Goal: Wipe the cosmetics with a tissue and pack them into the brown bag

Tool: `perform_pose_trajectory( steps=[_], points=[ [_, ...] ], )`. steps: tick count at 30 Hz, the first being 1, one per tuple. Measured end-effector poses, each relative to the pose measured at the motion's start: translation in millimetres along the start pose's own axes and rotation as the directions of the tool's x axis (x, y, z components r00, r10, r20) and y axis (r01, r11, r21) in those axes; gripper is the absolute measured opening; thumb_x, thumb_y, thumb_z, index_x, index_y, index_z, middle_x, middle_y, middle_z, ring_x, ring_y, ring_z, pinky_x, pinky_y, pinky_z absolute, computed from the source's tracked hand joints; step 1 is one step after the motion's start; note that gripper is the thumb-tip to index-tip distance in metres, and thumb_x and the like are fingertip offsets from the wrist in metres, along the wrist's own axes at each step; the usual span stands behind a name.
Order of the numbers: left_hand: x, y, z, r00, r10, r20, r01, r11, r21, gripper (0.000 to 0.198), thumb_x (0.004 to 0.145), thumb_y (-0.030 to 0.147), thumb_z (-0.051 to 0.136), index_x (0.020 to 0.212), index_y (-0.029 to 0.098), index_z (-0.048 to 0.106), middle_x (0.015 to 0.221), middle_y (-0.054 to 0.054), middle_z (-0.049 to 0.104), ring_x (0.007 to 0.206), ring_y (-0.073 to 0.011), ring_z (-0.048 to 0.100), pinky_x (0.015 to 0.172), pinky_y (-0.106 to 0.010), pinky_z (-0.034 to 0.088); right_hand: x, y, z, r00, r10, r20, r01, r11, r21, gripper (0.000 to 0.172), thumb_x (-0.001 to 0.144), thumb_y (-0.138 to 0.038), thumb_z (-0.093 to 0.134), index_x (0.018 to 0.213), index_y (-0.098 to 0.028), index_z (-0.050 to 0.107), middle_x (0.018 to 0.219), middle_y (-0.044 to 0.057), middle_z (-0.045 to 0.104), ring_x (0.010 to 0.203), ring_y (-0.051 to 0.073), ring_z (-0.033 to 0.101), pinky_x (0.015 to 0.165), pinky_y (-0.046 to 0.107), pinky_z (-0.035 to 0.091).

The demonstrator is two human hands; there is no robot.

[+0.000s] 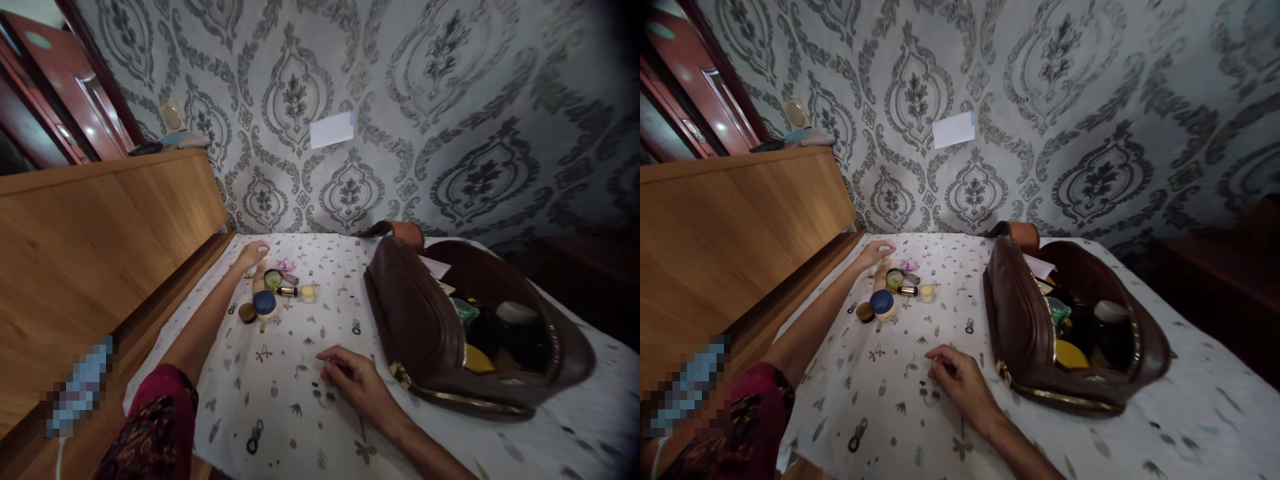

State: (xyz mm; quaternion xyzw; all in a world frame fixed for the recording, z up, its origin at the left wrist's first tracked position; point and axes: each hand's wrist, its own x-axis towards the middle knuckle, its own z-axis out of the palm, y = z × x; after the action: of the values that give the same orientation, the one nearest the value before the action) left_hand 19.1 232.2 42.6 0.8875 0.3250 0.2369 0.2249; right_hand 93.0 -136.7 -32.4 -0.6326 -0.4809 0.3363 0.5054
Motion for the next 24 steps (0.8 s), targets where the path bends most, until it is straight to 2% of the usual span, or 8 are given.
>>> perform_pose_trajectory(
  steps=[3,7,11,15,18,20,24],
  points=[
    [-2.1,19.9,17.0,0.978,0.080,0.192,-0.105,0.986,0.126,0.025,0.093,0.034,0.060,0.105,0.012,0.064,0.108,-0.006,0.065,0.096,-0.0177,0.064,0.088,-0.038,0.055,0.4,1.6,0.7,1.000,0.026,0.000,-0.026,1.000,0.018,0.032,0.083,-0.041,0.051,0.093,-0.015,0.068,0.070,0.004,0.069,0.064,0.017,0.062,0.059,0.028,0.045],
    [-6.7,41.6,35.5,0.934,0.110,0.341,-0.207,0.942,0.263,0.039,0.095,0.042,0.054,0.116,0.010,0.060,0.117,-0.006,0.060,0.099,-0.0197,0.063,0.088,-0.036,0.055,0.1,3.5,1.0,0.999,0.032,0.005,-0.033,0.999,0.041,0.031,0.083,-0.039,0.051,0.093,-0.015,0.067,0.070,0.004,0.070,0.062,0.015,0.060,0.058,0.028,0.044],
    [-3.2,48.7,43.1,0.912,0.088,0.400,-0.252,0.891,0.377,0.042,0.097,0.043,0.051,0.120,0.008,0.059,0.122,-0.007,0.057,0.102,-0.0206,0.062,0.092,-0.037,0.053,-1.0,3.7,0.8,1.000,0.000,0.008,0.000,0.998,0.067,0.026,0.082,-0.035,0.052,0.093,-0.016,0.067,0.070,0.004,0.070,0.063,0.015,0.062,0.059,0.027,0.045],
    [1.5,47.0,42.2,0.903,0.093,0.419,-0.293,0.847,0.443,0.029,0.094,0.033,0.057,0.117,0.017,0.060,0.118,-0.009,0.062,0.102,-0.0199,0.061,0.090,-0.039,0.053,-1.2,4.0,0.7,1.000,-0.014,0.010,0.014,0.998,0.065,0.023,0.082,-0.029,0.052,0.093,-0.016,0.067,0.071,0.003,0.070,0.064,0.015,0.061,0.059,0.026,0.044],
    [-1.1,46.8,38.5,0.894,0.139,0.425,-0.346,0.817,0.461,0.029,0.093,0.026,0.054,0.119,0.018,0.062,0.117,-0.010,0.061,0.106,-0.0221,0.060,0.091,-0.033,0.048,-0.8,5.9,0.6,1.000,-0.022,0.010,0.022,0.998,0.057,0.023,0.082,-0.027,0.052,0.093,-0.016,0.068,0.069,0.003,0.069,0.062,0.014,0.058,0.058,0.025,0.041],
    [-4.5,48.1,36.5,0.873,0.167,0.459,-0.393,0.797,0.459,0.030,0.091,0.025,0.051,0.118,0.019,0.063,0.116,-0.009,0.060,0.108,-0.0226,0.059,0.089,-0.030,0.046,-0.9,7.3,0.7,1.000,-0.018,0.017,0.017,0.998,0.065,0.023,0.083,-0.026,0.052,0.095,-0.015,0.069,0.070,0.003,0.069,0.061,0.013,0.057,0.058,0.024,0.040],
    [-10.1,52.1,38.4,0.791,0.177,0.585,-0.490,0.756,0.434,0.031,0.080,0.023,0.060,0.110,0.025,0.068,0.111,-0.005,0.062,0.104,-0.0225,0.060,0.084,-0.027,0.045,-1.2,8.7,1.8,1.000,0.002,0.008,-0.003,0.996,0.089,0.021,0.084,-0.021,0.052,0.095,-0.016,0.069,0.071,0.002,0.068,0.061,0.012,0.056,0.058,0.023,0.040]
  ],
)
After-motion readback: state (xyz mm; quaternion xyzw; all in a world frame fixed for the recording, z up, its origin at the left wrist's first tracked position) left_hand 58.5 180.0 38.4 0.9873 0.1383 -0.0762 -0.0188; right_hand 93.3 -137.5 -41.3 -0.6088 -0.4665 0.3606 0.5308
